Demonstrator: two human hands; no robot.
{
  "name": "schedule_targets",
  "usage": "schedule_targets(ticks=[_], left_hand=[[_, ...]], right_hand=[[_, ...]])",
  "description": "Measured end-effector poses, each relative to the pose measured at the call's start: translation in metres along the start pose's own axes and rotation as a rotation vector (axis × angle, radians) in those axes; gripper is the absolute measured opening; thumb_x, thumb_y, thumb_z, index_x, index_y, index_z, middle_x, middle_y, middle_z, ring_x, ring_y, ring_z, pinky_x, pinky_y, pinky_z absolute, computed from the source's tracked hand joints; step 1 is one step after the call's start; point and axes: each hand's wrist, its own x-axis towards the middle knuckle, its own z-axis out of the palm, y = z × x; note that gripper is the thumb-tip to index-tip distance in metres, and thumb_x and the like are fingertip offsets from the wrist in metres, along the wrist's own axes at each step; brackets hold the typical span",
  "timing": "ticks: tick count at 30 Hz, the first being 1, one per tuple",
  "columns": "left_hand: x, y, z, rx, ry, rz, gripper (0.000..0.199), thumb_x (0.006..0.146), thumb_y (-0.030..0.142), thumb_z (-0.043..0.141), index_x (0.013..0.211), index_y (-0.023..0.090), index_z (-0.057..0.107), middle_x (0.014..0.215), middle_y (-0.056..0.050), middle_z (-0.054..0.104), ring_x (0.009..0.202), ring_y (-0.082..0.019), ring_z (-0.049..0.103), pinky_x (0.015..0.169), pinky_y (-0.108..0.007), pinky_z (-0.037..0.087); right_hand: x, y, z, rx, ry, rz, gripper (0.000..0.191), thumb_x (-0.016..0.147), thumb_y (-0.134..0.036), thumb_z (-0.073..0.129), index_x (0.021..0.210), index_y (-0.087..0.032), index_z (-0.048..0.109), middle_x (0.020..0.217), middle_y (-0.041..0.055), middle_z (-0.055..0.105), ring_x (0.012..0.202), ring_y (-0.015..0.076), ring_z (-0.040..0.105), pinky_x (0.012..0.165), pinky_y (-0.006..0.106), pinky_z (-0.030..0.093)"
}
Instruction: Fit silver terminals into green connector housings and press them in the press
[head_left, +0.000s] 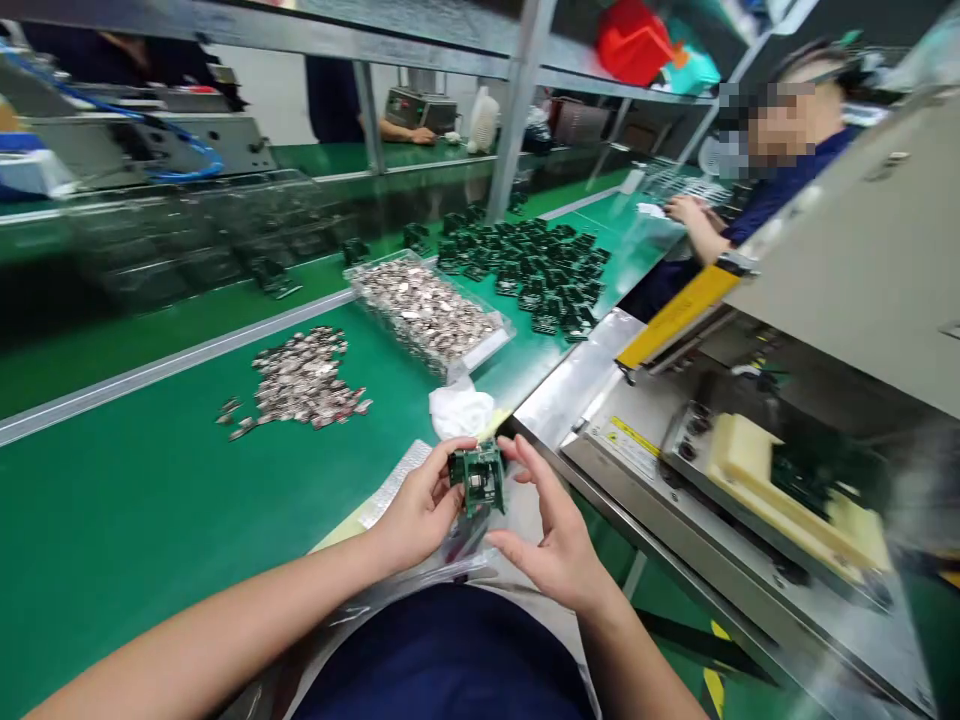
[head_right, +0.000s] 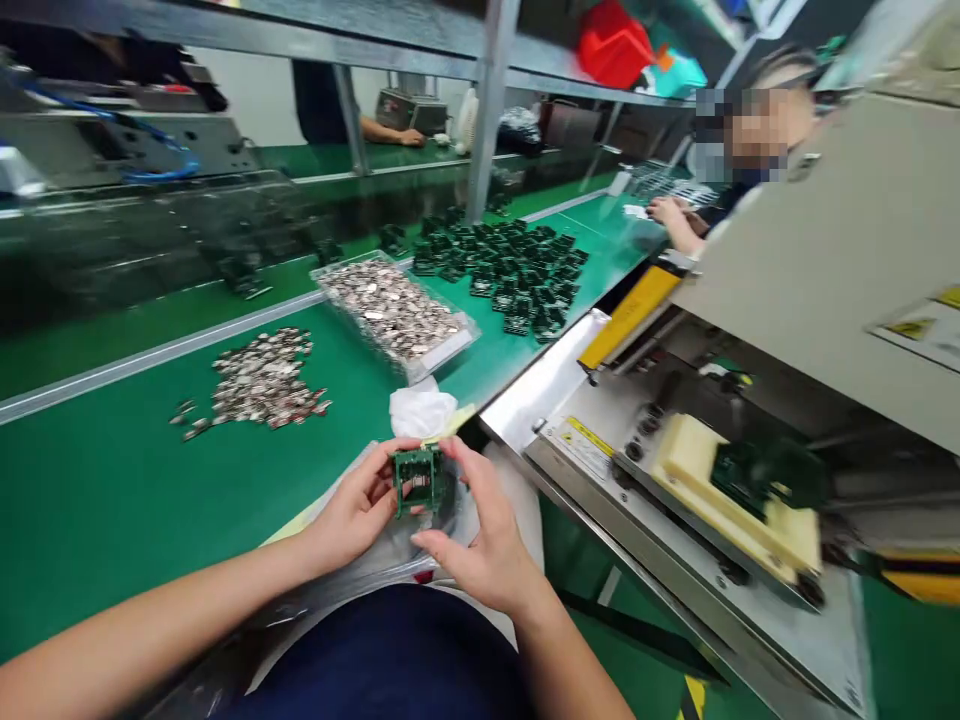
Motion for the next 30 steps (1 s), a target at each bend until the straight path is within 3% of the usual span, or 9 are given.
schedule_targets(ticks=[3, 6, 12, 15, 18, 20, 22, 26, 30], left_hand=[[0.015, 0.025, 0.026, 0.077, -0.377, -0.023, 0.044, 0.094, 0.031, 0.051, 0.136, 0.022, 0.041, 0.107, -0.008, 0.066, 0.094, -0.019, 0.066, 0.081, -0.031, 0.054], [0.044, 0.054, 0.061, 0.146, -0.708, 0.004, 0.062, 0.089, 0.032, 0.059, 0.144, 0.025, 0.032, 0.113, -0.009, 0.067, 0.096, -0.020, 0.066, 0.079, -0.031, 0.055], [0.133, 0.083, 0.181, 0.409, -0.663, 0.478, 0.072, 0.078, 0.036, 0.071, 0.140, 0.014, 0.040, 0.145, -0.019, 0.046, 0.134, -0.031, 0.045, 0.111, -0.046, 0.038], [0.170, 0.081, 0.241, 0.499, -0.672, 0.499, 0.081, 0.071, 0.037, 0.077, 0.139, 0.012, 0.042, 0.145, -0.021, 0.046, 0.136, -0.035, 0.043, 0.113, -0.049, 0.036], [0.188, 0.078, 0.269, 0.419, -0.673, 0.361, 0.078, 0.067, 0.036, 0.081, 0.133, 0.012, 0.048, 0.129, -0.019, 0.060, 0.122, -0.034, 0.056, 0.105, -0.048, 0.044], [0.187, 0.079, 0.262, 0.241, -0.619, 0.302, 0.075, 0.065, 0.033, 0.081, 0.130, 0.013, 0.050, 0.122, -0.017, 0.063, 0.115, -0.029, 0.060, 0.100, -0.043, 0.048], [0.178, 0.082, 0.236, 0.073, -0.573, 0.256, 0.072, 0.066, 0.031, 0.081, 0.129, 0.015, 0.050, 0.122, -0.014, 0.062, 0.113, -0.026, 0.061, 0.099, -0.039, 0.049], [0.145, 0.078, 0.148, 0.044, -0.624, 0.120, 0.059, 0.070, 0.032, 0.078, 0.122, 0.021, 0.052, 0.120, -0.008, 0.061, 0.115, -0.025, 0.060, 0.103, -0.039, 0.046], [0.118, 0.047, 0.072, 0.243, -0.625, -0.116, 0.061, 0.072, 0.040, 0.076, 0.125, 0.026, 0.049, 0.131, -0.009, 0.057, 0.124, -0.029, 0.055, 0.108, -0.044, 0.042]], right_hand=[[-0.029, -0.013, -0.047, -0.091, 0.061, -0.070, 0.065, 0.079, -0.029, 0.077, 0.137, -0.027, 0.047, 0.129, 0.0111, 0.057, 0.121, 0.0287, 0.052, 0.101, 0.045, 0.045], [-0.071, -0.025, -0.097, -0.093, 0.311, -0.039, 0.058, 0.075, -0.042, 0.079, 0.125, -0.023, 0.057, 0.116, 0.0118, 0.062, 0.111, 0.0294, 0.058, 0.093, 0.043, 0.051], [-0.150, -0.025, -0.193, -0.076, 1.382, -0.003, 0.053, 0.071, -0.035, 0.081, 0.117, -0.021, 0.058, 0.107, 0.0044, 0.060, 0.088, 0.0198, 0.063, 0.089, 0.047, 0.052], [-0.164, -0.020, -0.223, -0.082, 1.522, 0.078, 0.052, 0.065, -0.028, 0.084, 0.111, -0.022, 0.059, 0.101, 0.0008, 0.058, 0.082, 0.0167, 0.061, 0.094, 0.053, 0.049], [-0.158, -0.017, -0.236, -0.107, 1.441, 0.129, 0.056, 0.064, -0.031, 0.085, 0.112, -0.022, 0.059, 0.109, 0.0025, 0.058, 0.089, 0.0176, 0.062, 0.100, 0.052, 0.047], [-0.145, -0.015, -0.241, -0.157, 1.327, 0.144, 0.059, 0.064, -0.034, 0.086, 0.115, -0.021, 0.059, 0.114, 0.0053, 0.059, 0.099, 0.0206, 0.062, 0.102, 0.050, 0.045], [-0.126, -0.012, -0.247, -0.221, 1.182, 0.179, 0.060, 0.063, -0.037, 0.085, 0.115, -0.020, 0.059, 0.112, 0.0081, 0.062, 0.104, 0.0235, 0.061, 0.102, 0.048, 0.046], [-0.088, -0.007, -0.265, -0.433, 0.833, 0.283, 0.059, 0.065, -0.044, 0.082, 0.114, -0.019, 0.061, 0.107, 0.0103, 0.067, 0.101, 0.0260, 0.063, 0.097, 0.048, 0.049], [-0.068, -0.009, -0.275, -0.563, 0.566, 0.415, 0.057, 0.069, -0.049, 0.078, 0.115, -0.020, 0.062, 0.112, 0.0109, 0.067, 0.106, 0.0283, 0.062, 0.098, 0.047, 0.048]])
